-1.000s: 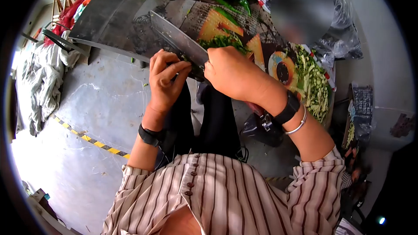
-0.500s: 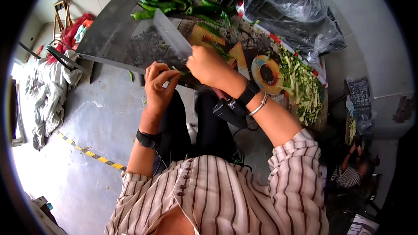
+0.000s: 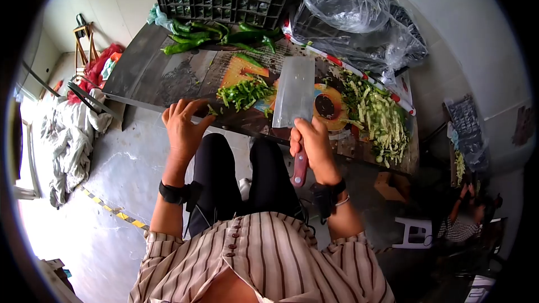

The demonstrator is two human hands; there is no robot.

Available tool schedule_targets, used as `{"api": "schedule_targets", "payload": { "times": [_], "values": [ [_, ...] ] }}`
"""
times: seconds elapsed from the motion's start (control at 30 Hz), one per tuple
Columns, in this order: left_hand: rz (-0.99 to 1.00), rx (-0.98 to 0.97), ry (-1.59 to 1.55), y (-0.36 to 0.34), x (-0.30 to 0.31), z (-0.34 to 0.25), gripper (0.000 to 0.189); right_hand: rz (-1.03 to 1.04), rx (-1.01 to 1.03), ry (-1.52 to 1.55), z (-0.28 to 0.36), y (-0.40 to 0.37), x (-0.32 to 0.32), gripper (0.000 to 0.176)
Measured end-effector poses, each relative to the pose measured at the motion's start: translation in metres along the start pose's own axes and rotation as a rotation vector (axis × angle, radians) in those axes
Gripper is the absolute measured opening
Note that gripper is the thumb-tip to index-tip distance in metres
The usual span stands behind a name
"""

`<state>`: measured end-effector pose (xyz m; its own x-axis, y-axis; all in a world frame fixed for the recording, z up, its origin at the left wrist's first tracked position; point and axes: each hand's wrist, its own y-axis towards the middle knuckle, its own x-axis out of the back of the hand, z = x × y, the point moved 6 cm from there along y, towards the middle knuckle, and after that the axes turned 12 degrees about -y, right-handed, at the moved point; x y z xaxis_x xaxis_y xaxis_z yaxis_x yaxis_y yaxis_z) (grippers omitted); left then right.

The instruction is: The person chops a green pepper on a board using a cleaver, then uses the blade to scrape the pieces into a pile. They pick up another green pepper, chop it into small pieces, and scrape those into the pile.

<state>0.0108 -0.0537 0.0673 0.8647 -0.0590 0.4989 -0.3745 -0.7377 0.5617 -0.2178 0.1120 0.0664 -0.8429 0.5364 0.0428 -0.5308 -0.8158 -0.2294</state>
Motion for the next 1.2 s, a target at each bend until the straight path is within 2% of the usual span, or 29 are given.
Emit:
{"api": "schedule_targets", "payload": {
  "times": [0.07, 0.13, 0.33, 0.4, 0.43, 0.5, 0.6, 0.87, 0.93, 1.0, 1.03, 1.07, 1.13, 1.17, 1.2],
  "values": [
    [0.068, 0.021, 0.083, 0.005, -0.003, 0.000, 0.035, 0.004, -0.075, 0.084, -0.014, -0.008, 0.006, 0.017],
    [0.059, 0.001, 0.087, 0.011, -0.007, -0.002, 0.037, -0.006, -0.079, 0.091, -0.022, -0.015, 0.010, 0.017],
    [0.207, -0.027, 0.127, 0.035, -0.026, -0.006, 0.039, 0.002, -0.140, 0.087, -0.038, -0.030, 0.018, 0.016],
    [0.351, -0.018, 0.151, 0.043, -0.039, -0.004, 0.038, -0.003, -0.160, 0.090, -0.043, -0.032, 0.016, 0.016],
    [0.355, -0.025, 0.156, 0.048, -0.042, -0.006, 0.038, 0.001, -0.152, 0.088, -0.043, -0.031, 0.015, 0.016],
    [0.518, 0.063, 0.195, 0.053, -0.055, -0.002, 0.036, 0.015, -0.138, 0.080, -0.042, -0.028, 0.008, 0.016],
    [0.446, -0.055, 0.157, 0.054, -0.067, -0.008, 0.030, 0.059, -0.136, 0.069, -0.042, -0.019, -0.006, 0.017],
    [0.428, -0.187, 0.099, 0.053, -0.086, -0.028, 0.022, 0.125, -0.098, 0.104, -0.047, -0.004, -0.037, 0.019],
    [0.499, -0.136, 0.135, 0.058, -0.082, -0.030, 0.027, 0.125, -0.090, 0.115, -0.048, -0.004, -0.038, 0.019],
    [0.510, -0.080, 0.106, 0.064, -0.076, -0.026, 0.041, 0.109, -0.105, 0.120, -0.053, -0.004, -0.036, 0.018],
    [0.588, -0.042, 0.132, 0.068, -0.079, -0.020, 0.056, 0.106, -0.100, 0.120, -0.052, -0.005, -0.035, 0.018],
    [0.585, -0.048, 0.131, 0.073, -0.079, -0.016, 0.056, 0.122, -0.102, 0.105, -0.050, -0.006, -0.036, 0.017],
    [0.662, -0.084, 0.128, 0.078, -0.085, -0.011, 0.073, 0.136, -0.097, 0.089, -0.050, -0.008, -0.036, 0.017],
    [0.763, -0.072, 0.163, 0.082, -0.092, -0.006, 0.085, 0.130, -0.104, 0.101, -0.052, -0.007, -0.037, 0.017],
    [0.762, -0.077, 0.164, 0.088, -0.094, -0.006, 0.085, 0.125, -0.111, 0.114, -0.055, -0.007, -0.038, 0.016]
  ]
}}
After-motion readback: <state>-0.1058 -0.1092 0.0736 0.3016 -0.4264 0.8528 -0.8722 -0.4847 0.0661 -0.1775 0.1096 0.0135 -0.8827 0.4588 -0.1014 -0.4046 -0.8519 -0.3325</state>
